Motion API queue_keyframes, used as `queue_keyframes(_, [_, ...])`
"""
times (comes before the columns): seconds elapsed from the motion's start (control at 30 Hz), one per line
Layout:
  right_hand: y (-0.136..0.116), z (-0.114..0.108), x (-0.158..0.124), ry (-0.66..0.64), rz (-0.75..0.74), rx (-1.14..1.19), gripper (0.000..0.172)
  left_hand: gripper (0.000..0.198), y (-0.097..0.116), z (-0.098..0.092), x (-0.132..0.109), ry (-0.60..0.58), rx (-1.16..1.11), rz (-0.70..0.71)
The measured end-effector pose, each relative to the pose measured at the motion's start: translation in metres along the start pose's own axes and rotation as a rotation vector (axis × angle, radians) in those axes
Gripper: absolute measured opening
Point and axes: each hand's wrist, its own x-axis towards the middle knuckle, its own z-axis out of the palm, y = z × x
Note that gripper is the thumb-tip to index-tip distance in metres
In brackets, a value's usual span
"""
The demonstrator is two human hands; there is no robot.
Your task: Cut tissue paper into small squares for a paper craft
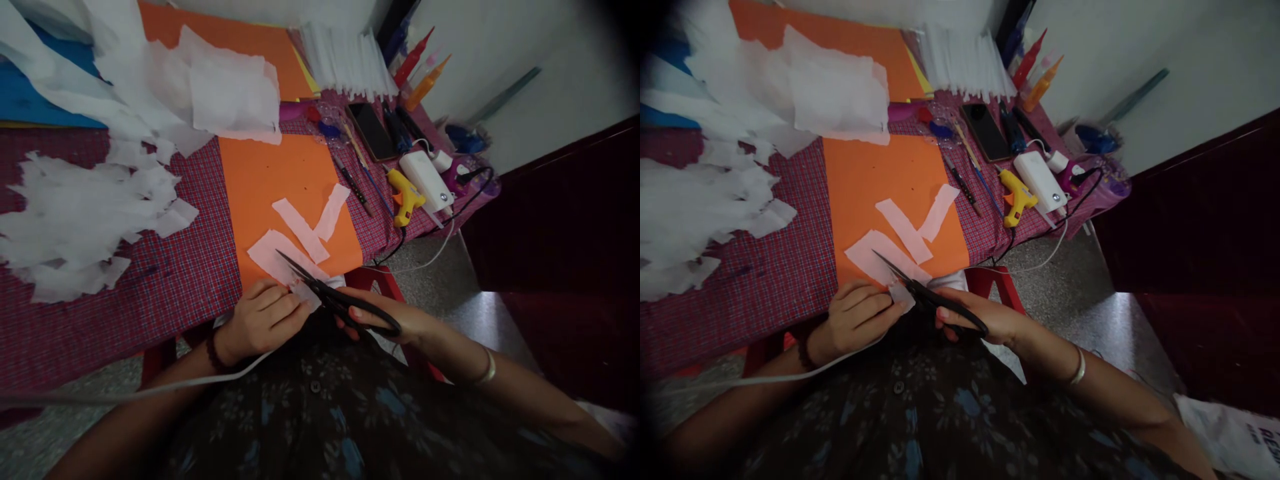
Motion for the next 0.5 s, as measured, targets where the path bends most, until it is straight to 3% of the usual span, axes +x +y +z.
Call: queue_keyframes(0.5, [-0.008,0.014,0.019,0.077,-0.043,0.029,0.076,0.016,0.001,-0.001,0.002,-0.024,-0.04,0.028])
